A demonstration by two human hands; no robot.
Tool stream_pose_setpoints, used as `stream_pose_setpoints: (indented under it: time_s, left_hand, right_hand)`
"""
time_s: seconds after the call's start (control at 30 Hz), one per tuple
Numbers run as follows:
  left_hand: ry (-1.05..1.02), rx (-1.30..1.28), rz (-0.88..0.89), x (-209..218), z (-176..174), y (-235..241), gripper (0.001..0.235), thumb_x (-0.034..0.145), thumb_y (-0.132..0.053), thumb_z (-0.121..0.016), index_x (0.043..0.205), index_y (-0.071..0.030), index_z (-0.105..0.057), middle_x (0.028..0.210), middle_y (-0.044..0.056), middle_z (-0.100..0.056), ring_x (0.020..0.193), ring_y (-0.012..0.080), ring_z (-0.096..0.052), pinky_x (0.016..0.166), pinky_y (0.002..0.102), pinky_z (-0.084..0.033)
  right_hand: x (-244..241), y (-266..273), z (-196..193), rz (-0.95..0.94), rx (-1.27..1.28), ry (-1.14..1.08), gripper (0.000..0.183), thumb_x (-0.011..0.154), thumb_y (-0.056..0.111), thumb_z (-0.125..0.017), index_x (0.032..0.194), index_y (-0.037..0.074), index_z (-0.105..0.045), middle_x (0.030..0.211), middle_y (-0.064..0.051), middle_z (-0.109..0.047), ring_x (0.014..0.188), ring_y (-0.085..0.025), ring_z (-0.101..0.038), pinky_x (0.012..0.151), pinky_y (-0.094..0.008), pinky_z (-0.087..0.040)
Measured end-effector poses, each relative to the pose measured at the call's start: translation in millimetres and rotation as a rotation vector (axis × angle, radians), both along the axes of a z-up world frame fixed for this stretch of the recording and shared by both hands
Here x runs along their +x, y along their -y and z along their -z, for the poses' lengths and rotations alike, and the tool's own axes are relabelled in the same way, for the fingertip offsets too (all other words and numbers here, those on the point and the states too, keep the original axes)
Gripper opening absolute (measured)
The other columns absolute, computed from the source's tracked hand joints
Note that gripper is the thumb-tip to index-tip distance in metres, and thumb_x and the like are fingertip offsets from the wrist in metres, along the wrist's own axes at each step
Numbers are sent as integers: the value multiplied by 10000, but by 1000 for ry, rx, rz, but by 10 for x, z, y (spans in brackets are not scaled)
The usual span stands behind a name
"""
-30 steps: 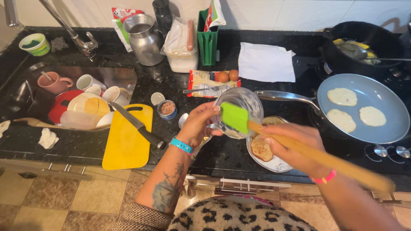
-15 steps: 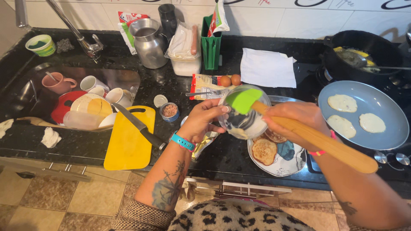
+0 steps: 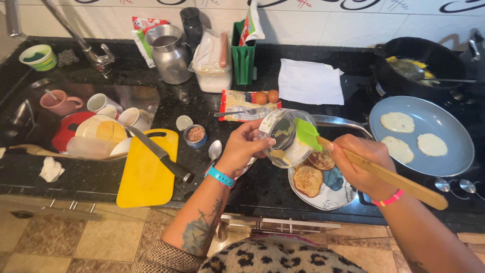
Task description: The person cooks pancakes in a pan, using a spatula to flip them and a spoon to spread batter. They also stir frying plantains in a separate pot and retrieve a jar from a cabinet.
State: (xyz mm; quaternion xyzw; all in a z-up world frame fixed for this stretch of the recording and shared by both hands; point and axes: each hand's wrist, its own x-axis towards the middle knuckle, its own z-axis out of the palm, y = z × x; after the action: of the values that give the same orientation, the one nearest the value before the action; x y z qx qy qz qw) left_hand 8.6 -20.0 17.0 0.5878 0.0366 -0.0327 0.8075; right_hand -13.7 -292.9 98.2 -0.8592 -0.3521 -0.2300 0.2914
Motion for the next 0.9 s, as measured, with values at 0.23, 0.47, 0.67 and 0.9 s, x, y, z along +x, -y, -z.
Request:
stream_pose_setpoints:
  time_s: [0.23,0.47,0.67,0.9]
  left_hand:
    - [57,-22,19,8,153,94,639,723,-73,-836,1319,-94,-604,1003,5,-716,851,43,-612,531,277,-602]
    - [288,5,-161,83,283,213,839,587,-91,-956,1344,11,-607,1077,90,-677,951,113,-609,756,253,-633]
    - [355,0,-196,40,169,309,869,589,-74,-956,1373,-15,-586,1123,78,-663,995,115,-591,787,240,-631]
    - [489,39,-251,41,41,560,916,553,-67,-950,1381,-14,-561,1234,74,-597,1086,126,-552,817,264,-646]
  right_hand:
    - [-10,95,40,-216,-25,139,256,948,30,-620,1171,-85,-674,1061,-197,-756,791,-284,-736,709,-364,-591]
    - [-106,2,271,-34,137,36,117,892,23,-667,963,18,-760,692,-174,-719,613,-347,-716,563,-406,-595]
    - [-233,-115,529,146,463,-80,88,913,20,-684,923,37,-770,639,-102,-716,610,-262,-728,576,-339,-590]
    - [-265,-184,746,211,870,-395,190,1011,54,-552,990,-74,-691,712,-254,-695,625,-272,-725,600,-377,-619]
